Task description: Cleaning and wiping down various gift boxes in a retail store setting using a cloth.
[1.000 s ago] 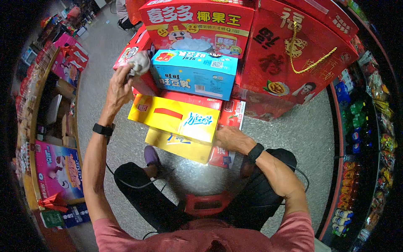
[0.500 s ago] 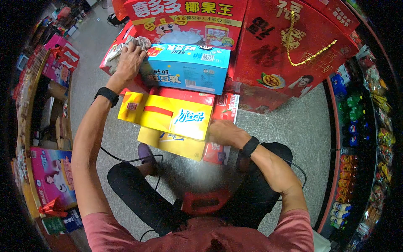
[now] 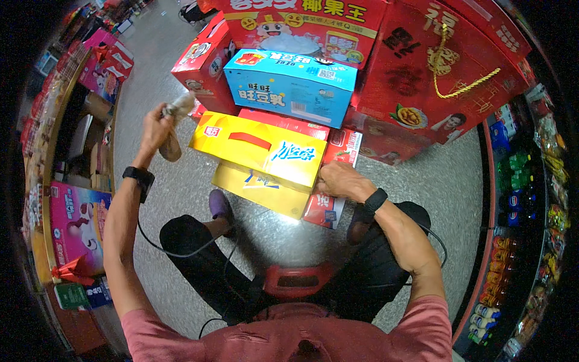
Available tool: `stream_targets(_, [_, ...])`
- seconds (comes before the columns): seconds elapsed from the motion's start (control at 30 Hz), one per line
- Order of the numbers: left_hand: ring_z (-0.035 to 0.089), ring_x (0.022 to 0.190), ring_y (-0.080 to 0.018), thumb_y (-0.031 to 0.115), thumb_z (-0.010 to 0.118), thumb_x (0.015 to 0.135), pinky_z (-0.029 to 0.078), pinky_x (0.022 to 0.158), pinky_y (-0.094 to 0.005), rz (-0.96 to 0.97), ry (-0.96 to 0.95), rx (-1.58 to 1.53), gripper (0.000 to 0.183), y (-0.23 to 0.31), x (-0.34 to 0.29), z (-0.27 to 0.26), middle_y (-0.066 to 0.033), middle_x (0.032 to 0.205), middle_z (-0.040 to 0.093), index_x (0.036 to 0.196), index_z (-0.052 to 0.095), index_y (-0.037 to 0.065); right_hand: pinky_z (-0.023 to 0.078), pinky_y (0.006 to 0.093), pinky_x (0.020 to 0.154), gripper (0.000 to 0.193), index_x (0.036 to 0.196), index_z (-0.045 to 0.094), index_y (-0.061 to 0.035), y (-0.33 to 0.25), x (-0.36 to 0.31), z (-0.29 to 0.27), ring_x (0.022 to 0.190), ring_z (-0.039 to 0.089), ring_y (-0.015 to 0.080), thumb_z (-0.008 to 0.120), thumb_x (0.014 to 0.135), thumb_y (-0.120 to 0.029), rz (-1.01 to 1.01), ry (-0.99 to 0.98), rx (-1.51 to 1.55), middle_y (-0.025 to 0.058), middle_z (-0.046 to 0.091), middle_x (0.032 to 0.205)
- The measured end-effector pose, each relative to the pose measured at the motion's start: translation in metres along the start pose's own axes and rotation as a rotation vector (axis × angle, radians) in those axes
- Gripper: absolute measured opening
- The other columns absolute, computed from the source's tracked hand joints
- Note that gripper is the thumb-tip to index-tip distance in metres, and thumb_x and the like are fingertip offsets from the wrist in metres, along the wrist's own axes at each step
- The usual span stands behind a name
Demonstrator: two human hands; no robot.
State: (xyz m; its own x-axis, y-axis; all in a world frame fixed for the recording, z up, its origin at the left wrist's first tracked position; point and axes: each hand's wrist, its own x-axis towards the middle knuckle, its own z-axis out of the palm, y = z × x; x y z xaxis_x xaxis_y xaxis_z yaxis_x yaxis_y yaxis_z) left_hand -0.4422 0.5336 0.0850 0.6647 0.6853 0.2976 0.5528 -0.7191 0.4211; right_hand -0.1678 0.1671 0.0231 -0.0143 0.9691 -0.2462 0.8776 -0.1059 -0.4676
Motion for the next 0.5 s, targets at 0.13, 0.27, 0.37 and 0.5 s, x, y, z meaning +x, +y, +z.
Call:
stream_targets(0.13, [0.058, 0.074, -0.0190, 0.014, 0.054, 0.077, 0.046, 0.061, -0.0328, -0.526, 0.225, -0.506, 0.030, -0.028, 0.015, 0.006, -0.0132, 0.086, 0.061, 0.101, 0.057, -0.004, 0.047, 0.0442, 0.063, 0.024, 0.084, 0.062, 0.0018, -0.002, -0.004, -0.006, 0.069, 0.060, 0.0382, 0.058, 0.078, -0.022, 0.041, -0.050, -0.023, 0.0236, 0.061, 0.073])
stream_targets(0.27, [0.059, 0.069, -0.0207, 0.018, 0.056, 0.077, 0.046, 0.057, -0.0318, -0.718, 0.321, -0.758, 0.032, -0.074, 0.042, 0.064, -0.0136, 0.079, 0.061, 0.094, 0.057, -0.009, 0.047, 0.0438, 0.062, 0.026, 0.087, 0.061, 0.0007, -0.009, -0.006, -0.004, 0.068, 0.060, 0.0379, 0.059, 0.080, -0.024, 0.064, -0.049, -0.012, 0.0236, 0.060, 0.073])
stream_targets(0.37, [0.059, 0.061, -0.0229, 0.017, 0.050, 0.079, 0.044, 0.048, -0.0375, -0.869, 0.137, -0.901, 0.027, -0.037, 0.061, 0.109, -0.0137, 0.075, 0.060, 0.087, 0.059, -0.007, 0.047, 0.0438, 0.062, 0.026, 0.088, 0.060, 0.0005, -0.010, -0.011, -0.009, 0.067, 0.059, 0.0383, 0.059, 0.080, -0.024, 0.094, -0.039, -0.003, 0.0242, 0.059, 0.072])
stream_targets(0.5, [0.060, 0.064, -0.0238, 0.016, 0.047, 0.079, 0.043, 0.047, -0.0375, -0.834, 0.310, -0.884, 0.028, -0.036, 0.065, 0.118, -0.0124, 0.084, 0.061, 0.091, 0.059, -0.007, 0.045, 0.0423, 0.058, 0.019, 0.086, 0.056, 0.0016, -0.015, -0.006, -0.009, 0.064, 0.057, 0.0382, 0.058, 0.079, -0.016, 0.004, -0.024, 0.002, 0.0230, 0.057, 0.071])
